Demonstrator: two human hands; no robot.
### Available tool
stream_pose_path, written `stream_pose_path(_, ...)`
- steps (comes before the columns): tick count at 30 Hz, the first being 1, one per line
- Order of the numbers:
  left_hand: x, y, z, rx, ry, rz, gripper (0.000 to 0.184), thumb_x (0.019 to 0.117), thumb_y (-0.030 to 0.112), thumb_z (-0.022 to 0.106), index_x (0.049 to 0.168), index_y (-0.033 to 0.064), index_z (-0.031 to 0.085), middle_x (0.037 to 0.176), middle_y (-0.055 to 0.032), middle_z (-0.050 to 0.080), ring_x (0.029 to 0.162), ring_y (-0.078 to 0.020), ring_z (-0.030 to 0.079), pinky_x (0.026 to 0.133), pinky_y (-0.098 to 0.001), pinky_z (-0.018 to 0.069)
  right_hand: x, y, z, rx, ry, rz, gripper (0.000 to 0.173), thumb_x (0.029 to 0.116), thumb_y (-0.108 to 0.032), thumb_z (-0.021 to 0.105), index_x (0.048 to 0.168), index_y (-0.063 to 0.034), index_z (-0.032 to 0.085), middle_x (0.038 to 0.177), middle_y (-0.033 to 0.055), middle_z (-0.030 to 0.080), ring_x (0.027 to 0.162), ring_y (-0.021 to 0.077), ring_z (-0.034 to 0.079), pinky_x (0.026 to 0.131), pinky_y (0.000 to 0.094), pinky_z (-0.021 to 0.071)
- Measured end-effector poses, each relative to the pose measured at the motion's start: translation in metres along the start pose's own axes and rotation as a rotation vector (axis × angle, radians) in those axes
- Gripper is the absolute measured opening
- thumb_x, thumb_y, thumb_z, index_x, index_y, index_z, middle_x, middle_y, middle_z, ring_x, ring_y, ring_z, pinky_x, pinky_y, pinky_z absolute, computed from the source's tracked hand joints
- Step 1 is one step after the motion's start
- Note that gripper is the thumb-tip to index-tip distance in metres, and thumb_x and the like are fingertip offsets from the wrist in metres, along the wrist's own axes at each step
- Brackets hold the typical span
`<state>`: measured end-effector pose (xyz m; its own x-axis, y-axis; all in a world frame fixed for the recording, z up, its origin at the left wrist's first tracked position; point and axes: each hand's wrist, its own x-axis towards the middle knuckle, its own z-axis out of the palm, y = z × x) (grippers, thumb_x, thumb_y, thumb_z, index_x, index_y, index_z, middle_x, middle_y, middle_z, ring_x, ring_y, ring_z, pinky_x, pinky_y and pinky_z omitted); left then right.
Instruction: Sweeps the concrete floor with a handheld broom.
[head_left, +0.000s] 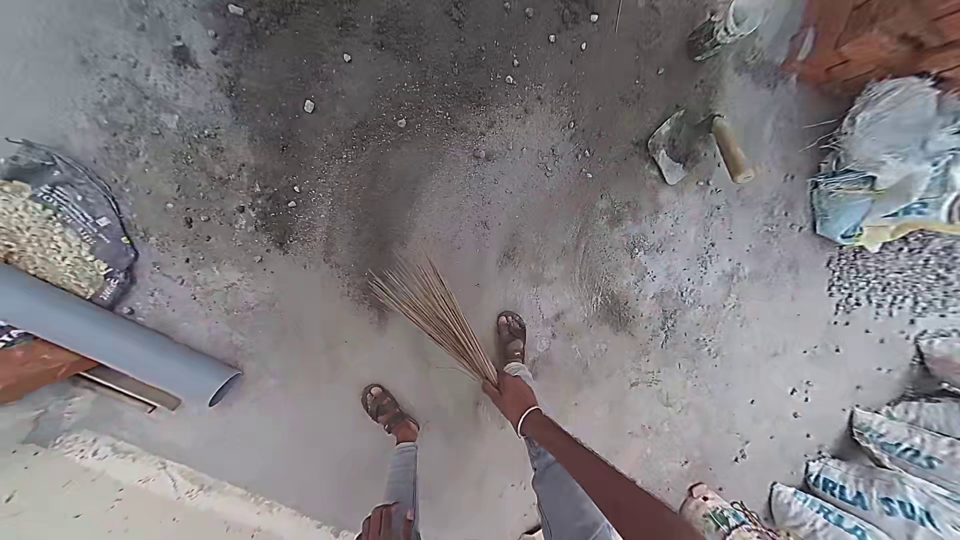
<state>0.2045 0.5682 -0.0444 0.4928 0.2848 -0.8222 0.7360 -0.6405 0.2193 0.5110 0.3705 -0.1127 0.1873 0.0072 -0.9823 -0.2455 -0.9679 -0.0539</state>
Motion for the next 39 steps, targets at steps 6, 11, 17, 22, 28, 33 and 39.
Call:
stream_pose_path(6, 0.037, 0.131, -0.056, -0.947, -0.055, -0.299, 0.061, 0.1137, 0.035, 0.021, 0.131, -0.0108, 0.057, 0.120, -0.0274, 0.065, 0.106, -0.0326, 0.063, 0.091, -0.0477, 0.0504, -0.105, -0.060, 0.043, 0.139, -0.202, -0.096, 0.055, 0.1026, -0.051, 0.056, 0.127, -0.0029, 0.062, 0.116, 0.0231, 0.069, 0.112, 0.0389, 0.067, 0.095, 0.0588, 0.0519)
stream_pose_path(11, 0.029, 0.172, -0.086, -0.923, -0.072, -0.322, 0.056, 0.1131, 0.038, 0.032, 0.133, -0.0056, 0.060, 0.124, -0.0244, 0.067, 0.110, -0.0350, 0.066, 0.093, -0.0521, 0.0515, -0.128, -0.048, 0.003, -0.067, -0.076, -0.129, 0.056, 0.1037, -0.053, 0.053, 0.135, -0.0069, 0.061, 0.116, 0.0207, 0.072, 0.113, 0.0376, 0.069, 0.095, 0.0577, 0.0531)
stream_pose_path(17, -0.010, 0.128, -0.086, -0.876, 0.046, -0.362, 0.049, 0.1122, 0.036, 0.039, 0.128, -0.0052, 0.061, 0.117, -0.0227, 0.069, 0.103, -0.0318, 0.069, 0.094, -0.0486, 0.0534, -0.077, -0.016, -0.075, -0.256, 0.144, -0.152, 0.065, 0.0978, -0.037, 0.069, 0.149, -0.0024, 0.050, 0.133, 0.0239, 0.066, 0.123, 0.0393, 0.065, 0.104, 0.0571, 0.0504)
stream_pose_path(22, -0.004, 0.082, -0.045, -0.718, 0.001, -0.389, 0.051, 0.1113, 0.039, 0.037, 0.127, -0.0015, 0.063, 0.115, -0.0200, 0.071, 0.106, -0.0314, 0.070, 0.099, -0.0511, 0.0523, -0.012, -0.048, -0.058, -0.430, 0.132, -0.214, 0.056, 0.0995, -0.037, 0.065, 0.143, -0.0039, 0.052, 0.121, 0.0245, 0.069, 0.116, 0.0405, 0.068, 0.097, 0.0583, 0.0545)
stream_pose_path(28, 0.094, 0.038, 0.012, -0.558, -0.323, -0.165, 0.048, 0.1098, 0.038, 0.038, 0.128, 0.0019, 0.064, 0.119, -0.0218, 0.068, 0.113, -0.0350, 0.066, 0.100, -0.0560, 0.0497, 0.064, -0.157, 0.052, -0.666, -0.013, -0.414, 0.058, 0.1079, -0.052, 0.045, 0.140, -0.0058, 0.056, 0.120, 0.0194, 0.071, 0.112, 0.0370, 0.070, 0.095, 0.0568, 0.0544)
stream_pose_path(33, 0.179, -0.016, 0.029, -0.511, -0.351, -0.107, 0.044, 0.1089, 0.032, 0.041, 0.133, 0.0011, 0.062, 0.130, -0.0201, 0.065, 0.123, -0.0331, 0.063, 0.105, -0.0509, 0.0482, 0.185, -0.242, 0.170, -0.723, -0.004, -0.540, 0.064, 0.1075, -0.052, 0.046, 0.149, -0.0032, 0.051, 0.139, 0.0222, 0.061, 0.118, 0.0403, 0.066, 0.097, 0.0565, 0.0525)
stream_pose_path(39, 0.205, -0.025, -0.008, -0.509, -0.268, -0.137, 0.047, 0.1065, 0.038, 0.046, 0.132, 0.0029, 0.064, 0.125, -0.0186, 0.067, 0.118, -0.0338, 0.064, 0.098, -0.0505, 0.0508, 0.284, -0.277, 0.216, -0.722, 0.132, -0.479, 0.061, 0.1058, -0.050, 0.053, 0.124, 0.0071, 0.061, 0.117, 0.0297, 0.066, 0.102, 0.0465, 0.069, 0.080, 0.0599, 0.0566)
